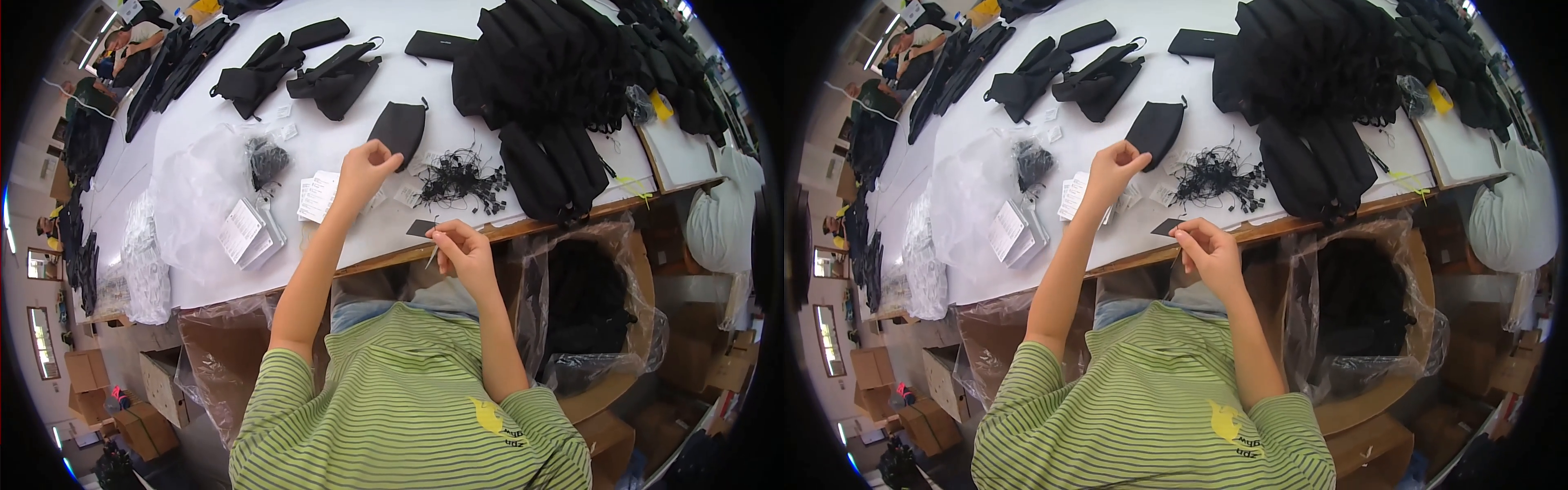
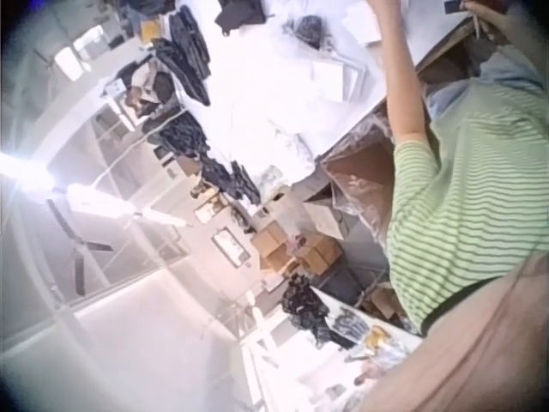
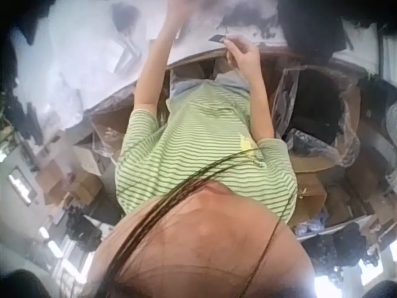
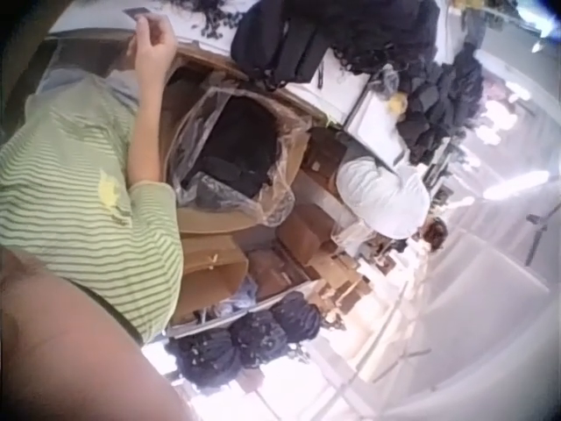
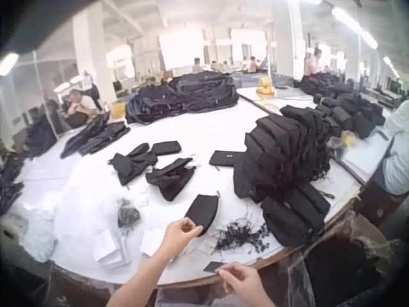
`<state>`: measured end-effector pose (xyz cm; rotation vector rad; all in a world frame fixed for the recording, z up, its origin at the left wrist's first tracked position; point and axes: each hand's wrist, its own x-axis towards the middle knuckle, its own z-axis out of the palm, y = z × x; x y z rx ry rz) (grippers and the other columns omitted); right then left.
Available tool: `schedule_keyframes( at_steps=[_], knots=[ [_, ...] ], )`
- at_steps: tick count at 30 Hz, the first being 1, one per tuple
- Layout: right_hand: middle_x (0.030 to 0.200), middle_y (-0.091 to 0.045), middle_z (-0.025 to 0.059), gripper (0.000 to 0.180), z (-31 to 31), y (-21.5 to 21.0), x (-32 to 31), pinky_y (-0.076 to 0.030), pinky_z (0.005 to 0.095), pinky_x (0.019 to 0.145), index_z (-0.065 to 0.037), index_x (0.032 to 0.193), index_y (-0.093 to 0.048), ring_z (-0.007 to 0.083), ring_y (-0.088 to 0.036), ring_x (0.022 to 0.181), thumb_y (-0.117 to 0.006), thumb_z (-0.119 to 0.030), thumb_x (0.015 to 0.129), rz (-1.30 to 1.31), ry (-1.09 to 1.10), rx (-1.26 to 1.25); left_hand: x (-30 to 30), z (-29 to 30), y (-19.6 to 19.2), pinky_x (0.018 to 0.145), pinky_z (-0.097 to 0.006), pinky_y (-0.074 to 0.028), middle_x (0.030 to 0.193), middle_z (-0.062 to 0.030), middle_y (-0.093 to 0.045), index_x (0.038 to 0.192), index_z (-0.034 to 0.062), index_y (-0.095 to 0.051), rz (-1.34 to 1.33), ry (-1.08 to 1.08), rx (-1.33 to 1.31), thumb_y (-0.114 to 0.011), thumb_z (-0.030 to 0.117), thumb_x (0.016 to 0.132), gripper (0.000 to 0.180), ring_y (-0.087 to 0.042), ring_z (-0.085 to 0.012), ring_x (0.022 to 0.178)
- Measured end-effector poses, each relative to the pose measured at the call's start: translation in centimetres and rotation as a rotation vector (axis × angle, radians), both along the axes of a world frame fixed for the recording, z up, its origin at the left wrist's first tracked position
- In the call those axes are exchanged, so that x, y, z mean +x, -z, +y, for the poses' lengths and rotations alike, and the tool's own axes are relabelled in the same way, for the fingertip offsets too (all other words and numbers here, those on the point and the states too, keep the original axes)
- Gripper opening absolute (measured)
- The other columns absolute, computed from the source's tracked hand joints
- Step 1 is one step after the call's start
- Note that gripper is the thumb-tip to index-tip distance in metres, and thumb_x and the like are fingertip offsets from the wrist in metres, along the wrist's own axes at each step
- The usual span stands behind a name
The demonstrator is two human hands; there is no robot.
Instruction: Checking the quality of small black pouches and attaching tags or labels before sorting them into containers.
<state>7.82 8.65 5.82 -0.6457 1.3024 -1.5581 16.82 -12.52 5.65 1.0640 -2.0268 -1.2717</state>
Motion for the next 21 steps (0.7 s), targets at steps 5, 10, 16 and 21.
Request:
schedule_keyframes(
  at_steps=[5, 10, 16, 21],
  knots=[
    [0.062, -0.053, -0.0039, 0.011, -0.9, 1.1, 0.7, -0.038, 0.0178, 0.045, -0.003, 0.092, -0.064, 0.0016, -0.046, 0.052, -0.058, -0.012, 0.091, 0.018, 0.026, -0.001, 2.1, 3.8, -0.1, 0.057, -0.021, -0.041, 0.069, -0.0004, -0.061, 0.077, 0.001, -0.065, 0.028, 0.033, 0.106, -0.075, 0.02, 0.076, 0.021, -0.052, -0.0058, 0.063],
    [0.059, -0.055, -0.0031, 0.011, -0.8, 1.3, 1.3, -0.037, 0.0189, 0.043, -0.004, 0.09, -0.065, 0.0022, -0.048, 0.05, -0.061, -0.013, 0.089, 0.083, 0.054, 0.01, 3.9, 6.8, -0.1, 0.066, -0.02, -0.042, 0.075, -0.0005, -0.063, 0.081, -0.0004, -0.065, 0.256, -0.037, 0.114, -0.071, 0.015, 0.079, 0.017, -0.056, -0.0064, 0.07],
    [0.057, -0.054, -0.0023, 0.011, -1.0, 0.7, 1.0, -0.037, 0.0207, 0.046, -0.005, 0.091, -0.066, 0.0024, -0.047, 0.049, -0.063, -0.014, 0.086, 0.383, 0.101, 0.084, 4.9, 9.4, -1.5, 0.066, -0.021, -0.043, 0.084, -0.001, -0.065, 0.101, -0.0004, -0.068, 0.332, 0.052, 0.502, -0.066, 0.01, 0.083, 0.021, -0.054, -0.0064, 0.071],
    [0.058, -0.055, 0.0054, 0.013, -1.0, -0.5, 1.6, -0.037, 0.0255, 0.046, -0.004, 0.091, -0.066, 0.0102, -0.049, 0.047, -0.064, -0.014, 0.082, 0.6, 0.093, 0.069, 5.9, 9.9, -1.2, 0.056, -0.018, -0.038, 0.08, 0.0, -0.064, 0.103, 0.0001, -0.067, 0.34, 0.025, 0.633, -0.066, 0.009, 0.082, 0.023, -0.05, -0.004, 0.063]
  ],
)
